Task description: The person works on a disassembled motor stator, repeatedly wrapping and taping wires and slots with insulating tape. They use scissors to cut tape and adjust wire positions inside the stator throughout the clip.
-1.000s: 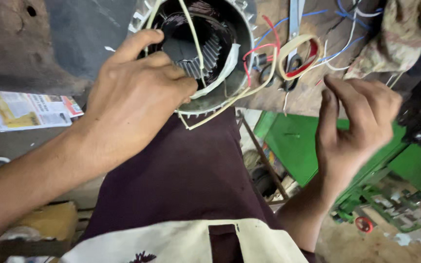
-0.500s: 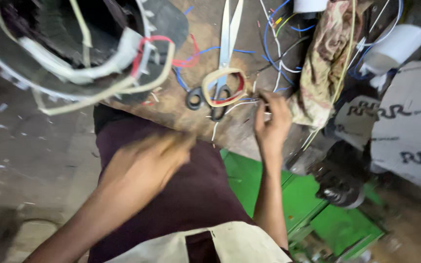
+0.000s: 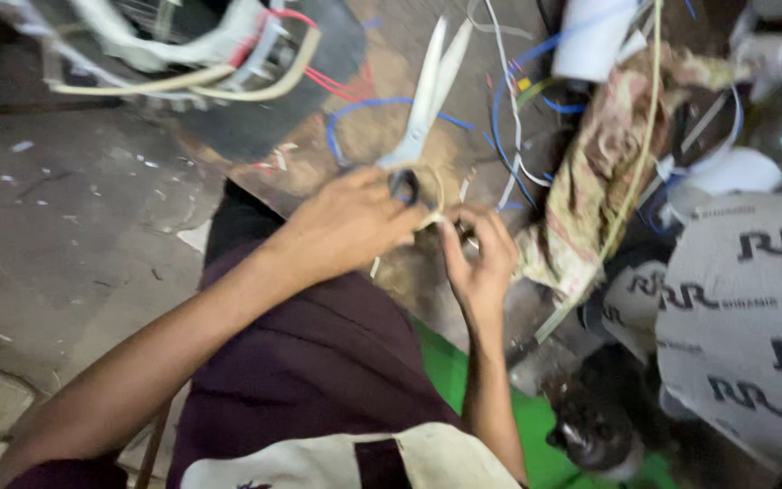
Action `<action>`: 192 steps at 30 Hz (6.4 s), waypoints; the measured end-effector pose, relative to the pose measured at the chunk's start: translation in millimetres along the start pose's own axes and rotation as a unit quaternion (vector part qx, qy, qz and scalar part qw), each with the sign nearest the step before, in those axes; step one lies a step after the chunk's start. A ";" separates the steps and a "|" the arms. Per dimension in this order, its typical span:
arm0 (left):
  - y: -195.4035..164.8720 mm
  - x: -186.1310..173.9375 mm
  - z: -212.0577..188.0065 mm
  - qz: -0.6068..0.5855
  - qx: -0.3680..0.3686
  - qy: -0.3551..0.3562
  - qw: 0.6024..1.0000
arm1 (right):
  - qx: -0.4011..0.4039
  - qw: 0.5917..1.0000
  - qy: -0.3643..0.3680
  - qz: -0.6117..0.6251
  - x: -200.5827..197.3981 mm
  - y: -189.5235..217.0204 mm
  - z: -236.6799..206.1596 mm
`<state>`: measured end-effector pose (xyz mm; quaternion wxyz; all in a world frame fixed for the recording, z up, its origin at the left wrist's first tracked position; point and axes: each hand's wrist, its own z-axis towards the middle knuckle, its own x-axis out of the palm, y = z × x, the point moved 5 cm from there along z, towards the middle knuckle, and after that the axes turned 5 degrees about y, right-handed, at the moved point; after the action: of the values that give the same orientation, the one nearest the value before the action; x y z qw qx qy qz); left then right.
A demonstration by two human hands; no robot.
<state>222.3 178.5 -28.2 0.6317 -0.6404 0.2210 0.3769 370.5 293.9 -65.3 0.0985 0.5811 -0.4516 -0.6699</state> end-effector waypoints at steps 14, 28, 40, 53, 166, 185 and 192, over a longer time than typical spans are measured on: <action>4.3 -7.5 -62.9 -0.364 0.043 0.032 0.930 | 0.205 0.948 0.184 0.162 22.8 11.7 -37.4; 30.5 -4.7 -64.3 -0.243 -0.066 0.051 0.966 | 0.297 0.921 0.182 0.176 1.9 33.5 -57.9; 28.4 11.8 -80.8 -0.345 -0.117 0.098 0.926 | 0.173 0.967 0.108 0.150 17.2 73.4 -49.1; 35.3 2.8 -78.9 -0.332 -0.115 0.110 0.930 | 0.139 0.984 0.069 0.084 33.7 63.0 -42.1; 148.2 -170.1 -96.1 0.345 0.017 0.182 0.921 | -0.368 0.831 0.240 -0.341 108.1 222.3 184.4; 136.2 -187.1 -90.7 0.385 0.041 0.168 0.906 | -0.351 0.860 0.274 -0.247 97.6 230.4 178.8; 146.5 -188.7 -91.3 0.123 -0.016 -0.006 0.992 | -0.369 0.852 0.266 -0.259 90.8 241.0 180.2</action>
<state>13.0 37.6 14.0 0.5716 -0.6163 0.2878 0.4590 91.8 184.7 30.5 0.2450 0.7539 0.0392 -0.6084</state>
